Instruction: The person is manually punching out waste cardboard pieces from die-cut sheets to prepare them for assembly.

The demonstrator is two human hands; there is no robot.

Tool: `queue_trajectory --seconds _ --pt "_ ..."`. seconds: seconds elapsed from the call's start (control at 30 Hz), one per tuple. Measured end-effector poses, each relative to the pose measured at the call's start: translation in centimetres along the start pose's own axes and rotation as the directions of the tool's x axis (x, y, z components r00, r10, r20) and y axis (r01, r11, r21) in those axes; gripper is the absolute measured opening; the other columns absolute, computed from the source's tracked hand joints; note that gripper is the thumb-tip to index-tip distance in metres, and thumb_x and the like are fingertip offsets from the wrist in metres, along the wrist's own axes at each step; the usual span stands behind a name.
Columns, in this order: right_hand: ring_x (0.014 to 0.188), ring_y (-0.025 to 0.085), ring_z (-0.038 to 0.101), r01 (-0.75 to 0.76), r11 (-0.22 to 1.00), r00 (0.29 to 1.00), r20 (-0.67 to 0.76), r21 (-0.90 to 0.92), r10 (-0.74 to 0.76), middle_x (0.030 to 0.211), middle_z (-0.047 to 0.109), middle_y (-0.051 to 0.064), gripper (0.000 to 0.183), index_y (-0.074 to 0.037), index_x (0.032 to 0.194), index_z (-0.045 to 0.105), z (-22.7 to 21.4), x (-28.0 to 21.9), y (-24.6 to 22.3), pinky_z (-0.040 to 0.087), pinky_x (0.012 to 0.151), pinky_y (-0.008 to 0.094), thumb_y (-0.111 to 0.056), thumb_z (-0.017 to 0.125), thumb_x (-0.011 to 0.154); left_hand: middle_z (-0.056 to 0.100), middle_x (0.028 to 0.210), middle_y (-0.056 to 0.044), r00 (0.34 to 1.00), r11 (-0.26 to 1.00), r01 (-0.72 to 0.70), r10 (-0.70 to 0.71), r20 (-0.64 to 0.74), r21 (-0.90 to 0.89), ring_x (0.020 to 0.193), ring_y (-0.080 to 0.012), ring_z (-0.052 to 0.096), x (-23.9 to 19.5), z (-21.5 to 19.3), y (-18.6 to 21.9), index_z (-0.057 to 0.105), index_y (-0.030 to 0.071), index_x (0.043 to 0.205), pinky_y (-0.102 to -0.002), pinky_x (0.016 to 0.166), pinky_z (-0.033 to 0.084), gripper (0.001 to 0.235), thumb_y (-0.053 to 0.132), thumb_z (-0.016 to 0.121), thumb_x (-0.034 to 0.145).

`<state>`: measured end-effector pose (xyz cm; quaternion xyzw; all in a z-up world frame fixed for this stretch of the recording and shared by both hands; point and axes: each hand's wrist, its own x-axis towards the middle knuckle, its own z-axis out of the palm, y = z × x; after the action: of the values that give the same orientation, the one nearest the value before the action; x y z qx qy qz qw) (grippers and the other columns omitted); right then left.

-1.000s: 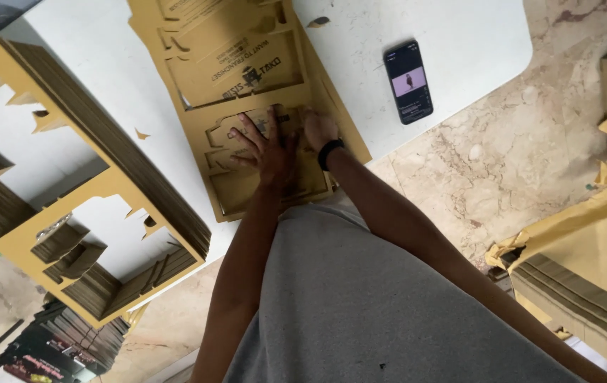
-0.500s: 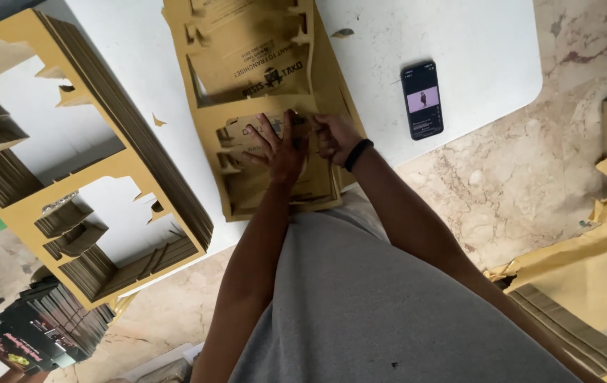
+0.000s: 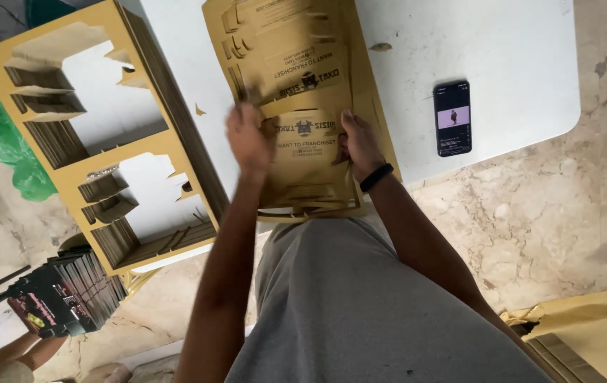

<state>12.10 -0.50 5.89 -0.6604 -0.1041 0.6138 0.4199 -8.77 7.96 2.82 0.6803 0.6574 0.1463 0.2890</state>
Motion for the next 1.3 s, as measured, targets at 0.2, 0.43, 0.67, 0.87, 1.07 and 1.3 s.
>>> queue_trajectory --seconds 0.2,0.43,0.67,0.87,1.07,1.3 --pt "0.058 0.013 0.041 0.021 0.997 1.000 -0.007 0.068 -0.021 0.068 0.032 -0.004 0.034 -0.017 0.092 0.048 3.3 -3.8 -2.5 0.036 0.060 0.030 -0.046 0.049 0.108 0.011 0.166 -0.007 0.957 0.997 0.052 -0.064 0.282 0.050 0.156 -0.0367 0.009 5.5 -2.1 -5.8 0.062 0.045 0.134 -0.048 0.129 0.012 0.076 0.044 0.093 0.065" --pt "0.064 0.015 0.047 0.048 0.989 0.998 -0.057 0.138 -0.041 0.074 0.028 -0.004 0.034 -0.018 0.087 0.044 3.8 -5.1 -2.8 0.037 0.063 0.030 -0.043 0.053 0.108 0.001 0.170 -0.008 0.901 0.996 0.008 -0.045 0.431 0.087 0.157 -0.0428 -0.002 4.5 -2.8 -2.9 0.054 0.055 0.138 -0.063 0.126 0.002 0.087 0.049 0.093 0.060" --pt "0.064 0.018 0.046 0.051 0.990 0.995 -0.087 0.134 -0.040 0.073 0.035 -0.001 0.044 -0.016 0.078 0.045 2.3 -4.5 -2.7 0.037 0.069 0.030 -0.048 0.055 0.107 0.023 0.155 -0.023 0.983 0.968 0.117 -0.081 0.166 -0.224 0.143 -0.0531 0.039 5.8 -1.1 -5.7 0.058 0.024 0.117 -0.053 0.123 0.038 0.053 0.025 0.091 0.075" --pt "0.067 0.017 0.041 -0.042 0.986 0.991 -0.117 0.159 0.061 0.074 0.036 -0.002 0.033 -0.016 0.090 0.048 -0.2 -4.5 -2.3 0.041 0.070 0.032 -0.044 0.055 0.107 0.058 0.129 -0.017 0.930 0.996 0.075 -0.050 0.363 -0.053 0.124 -0.0417 0.061 6.0 -3.1 -6.1 0.056 0.040 0.134 -0.046 0.102 0.053 0.074 0.042 0.092 0.069" --pt "0.068 0.018 0.039 -0.121 0.985 0.987 -0.093 0.123 0.133 0.073 0.040 -0.001 0.037 -0.016 0.095 0.048 -2.4 -5.6 -3.3 0.038 0.069 0.034 -0.050 0.055 0.105 0.060 0.129 -0.021 0.911 1.000 0.023 -0.018 0.411 -0.006 0.124 -0.0447 0.061 4.1 -8.6 0.9 0.060 0.033 0.134 -0.051 0.105 0.051 0.070 0.033 0.087 0.069" --pt "0.069 0.019 0.053 -0.044 0.982 0.996 -0.073 0.182 0.059 0.080 0.058 0.004 0.027 -0.013 0.101 0.057 -7.5 -4.7 -3.8 0.044 0.066 0.033 -0.040 0.055 0.107 0.052 0.105 -0.008 0.949 0.934 -0.279 0.304 0.085 -0.224 0.099 -0.0284 0.062 1.1 -12.6 9.4 0.069 0.022 0.119 -0.038 0.090 0.052 0.052 0.014 0.079 0.069"
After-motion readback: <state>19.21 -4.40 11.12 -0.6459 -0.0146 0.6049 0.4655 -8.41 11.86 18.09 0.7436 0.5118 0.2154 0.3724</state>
